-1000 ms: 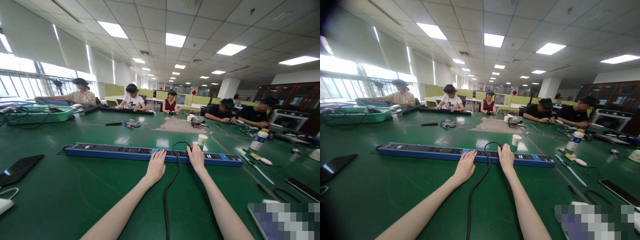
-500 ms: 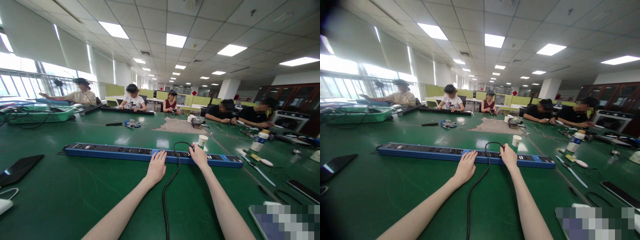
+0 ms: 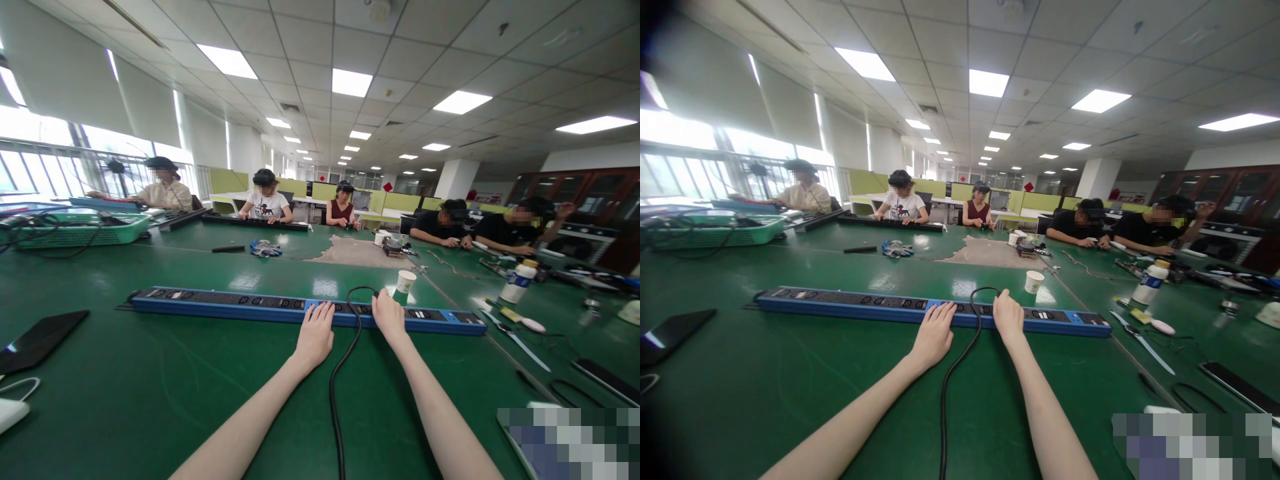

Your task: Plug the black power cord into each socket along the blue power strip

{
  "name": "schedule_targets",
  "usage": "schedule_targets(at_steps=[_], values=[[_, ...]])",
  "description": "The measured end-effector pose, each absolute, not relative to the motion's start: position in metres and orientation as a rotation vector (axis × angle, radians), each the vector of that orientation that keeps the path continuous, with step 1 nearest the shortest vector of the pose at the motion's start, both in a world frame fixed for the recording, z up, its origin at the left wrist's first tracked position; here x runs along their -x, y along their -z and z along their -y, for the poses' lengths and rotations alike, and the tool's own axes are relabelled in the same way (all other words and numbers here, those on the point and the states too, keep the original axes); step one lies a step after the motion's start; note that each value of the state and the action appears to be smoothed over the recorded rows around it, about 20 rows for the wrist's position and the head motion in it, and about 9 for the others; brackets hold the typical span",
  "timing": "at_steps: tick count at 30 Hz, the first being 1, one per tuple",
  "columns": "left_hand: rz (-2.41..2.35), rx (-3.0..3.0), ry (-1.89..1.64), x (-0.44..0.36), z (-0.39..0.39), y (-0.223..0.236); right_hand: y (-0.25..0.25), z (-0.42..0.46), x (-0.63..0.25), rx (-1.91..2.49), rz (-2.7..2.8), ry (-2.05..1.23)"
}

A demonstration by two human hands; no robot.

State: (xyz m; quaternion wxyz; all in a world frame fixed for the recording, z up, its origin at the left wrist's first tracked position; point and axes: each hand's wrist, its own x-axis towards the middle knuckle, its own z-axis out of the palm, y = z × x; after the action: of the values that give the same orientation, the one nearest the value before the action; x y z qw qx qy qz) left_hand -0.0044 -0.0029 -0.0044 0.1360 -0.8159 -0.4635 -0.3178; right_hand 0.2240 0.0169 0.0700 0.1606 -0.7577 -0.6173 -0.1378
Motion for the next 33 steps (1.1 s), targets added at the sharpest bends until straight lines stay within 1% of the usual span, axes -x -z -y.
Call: schedule_targets(at_steps=[6,14,24,27,30,33], values=[[1.351,2.363,0.900,0.004,0.003,0.004,-0.080,-0.030,-0.229,2.253,1.827,0.355],[1.361,2.350,0.891,0.002,0.004,0.006,-0.081,-0.035,-0.235,2.239,1.850,0.219],[1.353,2.353,0.909,0.003,0.006,0.003,-0.087,-0.031,-0.233,2.230,1.900,0.305],[1.352,2.352,0.920,0.004,0.006,0.003,-0.102,-0.025,-0.232,2.234,1.853,0.410],[1.347,2.349,0.932,0.004,0.005,0.003,-0.131,-0.019,-0.242,2.132,1.843,0.542],[1.341,2.352,0.935,0.004,0.005,0.004,-0.157,-0.012,-0.270,2.039,1.904,0.491]])
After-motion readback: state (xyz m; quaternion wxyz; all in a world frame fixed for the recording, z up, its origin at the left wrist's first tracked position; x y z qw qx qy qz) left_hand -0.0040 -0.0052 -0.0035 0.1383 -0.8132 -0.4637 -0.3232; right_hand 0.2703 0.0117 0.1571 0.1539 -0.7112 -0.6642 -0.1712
